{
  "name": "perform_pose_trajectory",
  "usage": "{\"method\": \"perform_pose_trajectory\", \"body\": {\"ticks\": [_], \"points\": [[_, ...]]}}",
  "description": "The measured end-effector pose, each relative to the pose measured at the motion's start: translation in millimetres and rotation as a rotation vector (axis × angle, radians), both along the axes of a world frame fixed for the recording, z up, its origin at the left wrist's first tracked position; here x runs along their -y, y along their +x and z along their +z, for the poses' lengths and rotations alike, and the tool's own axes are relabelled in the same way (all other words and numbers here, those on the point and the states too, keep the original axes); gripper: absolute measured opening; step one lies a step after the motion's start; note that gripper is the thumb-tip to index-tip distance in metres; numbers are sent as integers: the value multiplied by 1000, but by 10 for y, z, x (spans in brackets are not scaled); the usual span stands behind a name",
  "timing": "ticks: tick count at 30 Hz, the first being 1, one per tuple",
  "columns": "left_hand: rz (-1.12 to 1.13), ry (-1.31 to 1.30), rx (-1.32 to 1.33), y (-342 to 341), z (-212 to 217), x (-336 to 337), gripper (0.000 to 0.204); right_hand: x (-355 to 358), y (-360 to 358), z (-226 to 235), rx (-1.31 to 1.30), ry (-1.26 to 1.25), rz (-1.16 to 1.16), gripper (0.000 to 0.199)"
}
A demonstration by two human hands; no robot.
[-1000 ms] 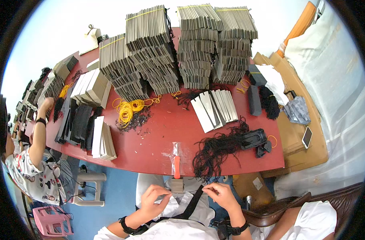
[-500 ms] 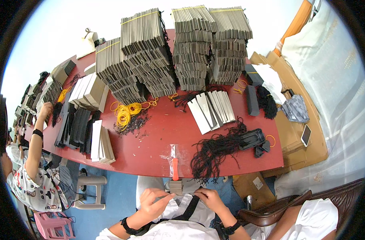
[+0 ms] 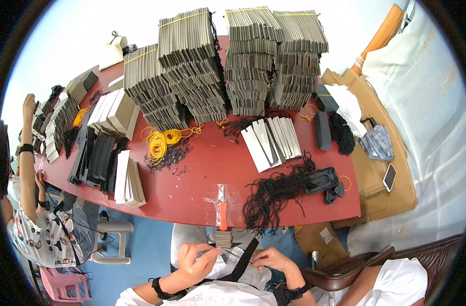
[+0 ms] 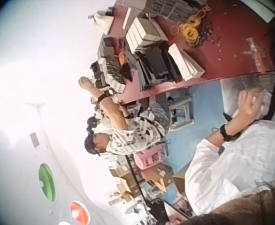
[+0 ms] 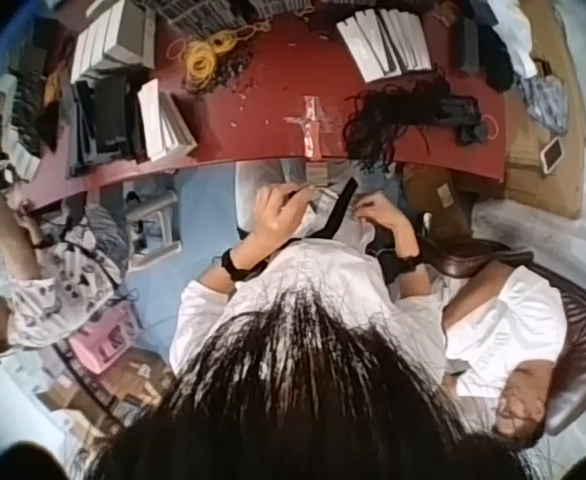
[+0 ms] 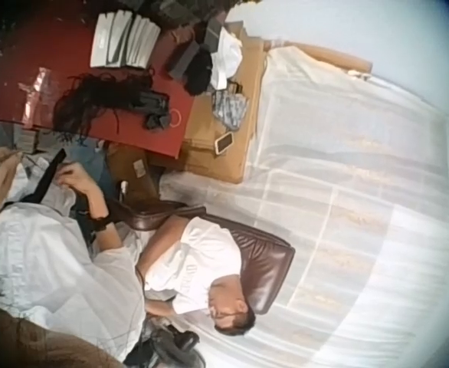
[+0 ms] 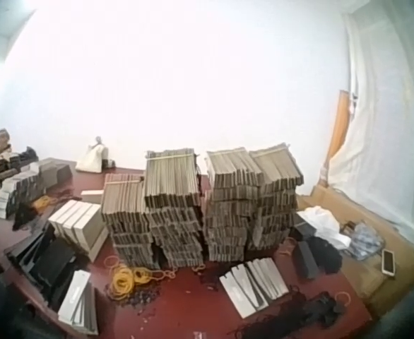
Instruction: The person assembles tags by threading a string through the hole of a tag and looping the string through itself by hand. The completed tag is then placed onto a stack on the table.
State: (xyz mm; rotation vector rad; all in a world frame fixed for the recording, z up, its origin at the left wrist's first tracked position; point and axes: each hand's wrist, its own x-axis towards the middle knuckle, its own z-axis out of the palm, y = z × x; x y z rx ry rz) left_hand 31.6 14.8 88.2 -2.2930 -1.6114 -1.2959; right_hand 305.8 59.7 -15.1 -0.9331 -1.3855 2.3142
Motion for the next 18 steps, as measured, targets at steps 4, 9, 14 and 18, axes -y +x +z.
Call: {"method": "perform_pose_trajectory", "body": {"ticks": [4, 9, 14, 18], "points": [[28, -89, 130, 55, -12, -19, 28, 3, -183, 60, 59, 163, 17, 14], [35, -128, 128, 52, 0, -14, 30, -11, -272, 84, 219, 110, -29, 13], [1, -152, 90, 25, -16, 39, 30, -26, -312, 194, 257, 125, -8, 14], [-13, -193, 51, 26, 32, 25, 24, 1, -299, 166, 259, 115, -35, 13]]}}
